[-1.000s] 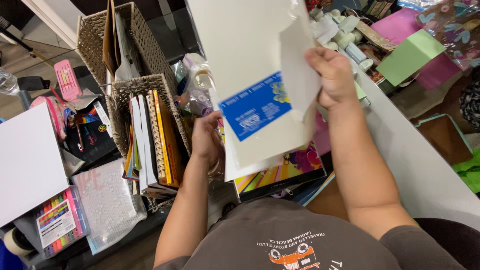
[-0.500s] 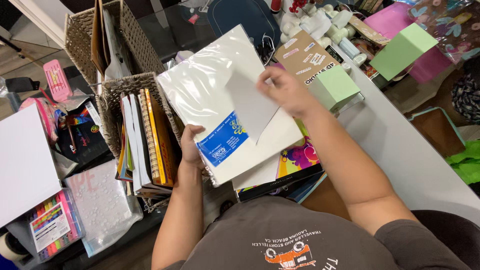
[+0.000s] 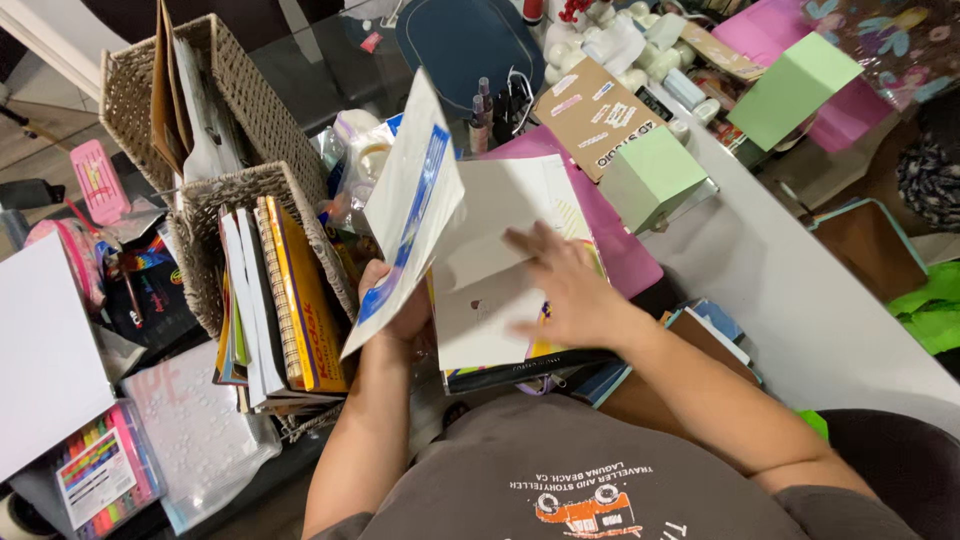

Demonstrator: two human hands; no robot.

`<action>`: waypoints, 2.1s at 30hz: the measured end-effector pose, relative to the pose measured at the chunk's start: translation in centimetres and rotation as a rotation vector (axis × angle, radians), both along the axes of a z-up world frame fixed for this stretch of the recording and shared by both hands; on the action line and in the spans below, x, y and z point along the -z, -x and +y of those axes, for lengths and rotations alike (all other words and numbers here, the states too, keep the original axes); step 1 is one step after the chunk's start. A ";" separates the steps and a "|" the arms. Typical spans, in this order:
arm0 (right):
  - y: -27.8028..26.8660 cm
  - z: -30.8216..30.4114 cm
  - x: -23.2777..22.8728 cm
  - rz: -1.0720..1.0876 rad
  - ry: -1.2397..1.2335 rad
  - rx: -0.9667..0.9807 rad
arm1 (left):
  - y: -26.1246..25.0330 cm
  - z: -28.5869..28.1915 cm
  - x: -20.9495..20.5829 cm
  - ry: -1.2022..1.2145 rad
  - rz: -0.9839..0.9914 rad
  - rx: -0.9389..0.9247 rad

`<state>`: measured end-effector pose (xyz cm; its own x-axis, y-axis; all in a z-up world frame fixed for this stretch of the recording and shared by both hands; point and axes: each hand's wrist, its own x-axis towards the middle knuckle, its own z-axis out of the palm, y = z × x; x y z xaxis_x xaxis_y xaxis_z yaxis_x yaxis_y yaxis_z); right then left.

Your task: The person organizes various stationery items on a table, including notebooks, binders, a coloring book, and loose sheets of paper, placing some items into a purple carrying case.

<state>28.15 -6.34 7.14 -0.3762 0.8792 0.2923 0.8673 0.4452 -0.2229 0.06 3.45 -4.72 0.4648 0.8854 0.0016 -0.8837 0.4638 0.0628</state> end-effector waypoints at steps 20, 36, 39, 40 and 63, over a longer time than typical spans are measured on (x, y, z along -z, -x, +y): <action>-1.1 3.2 -1.4 0.193 -0.073 0.004 | 1.1 0.1 0.3 0.235 -0.003 0.069; -14.8 28.6 -14.8 0.174 -0.187 0.362 | 0.7 1.7 5.6 0.061 1.131 -0.121; -16.0 34.0 -11.9 0.217 -0.224 0.474 | 1.6 1.3 6.4 0.009 1.241 -0.193; -17.0 36.5 -11.3 0.250 -0.239 0.501 | 1.6 0.8 6.4 -0.019 1.318 -0.198; -3.3 58.1 11.2 1.477 0.807 0.459 | -0.5 -1.0 -0.3 0.150 1.191 -0.038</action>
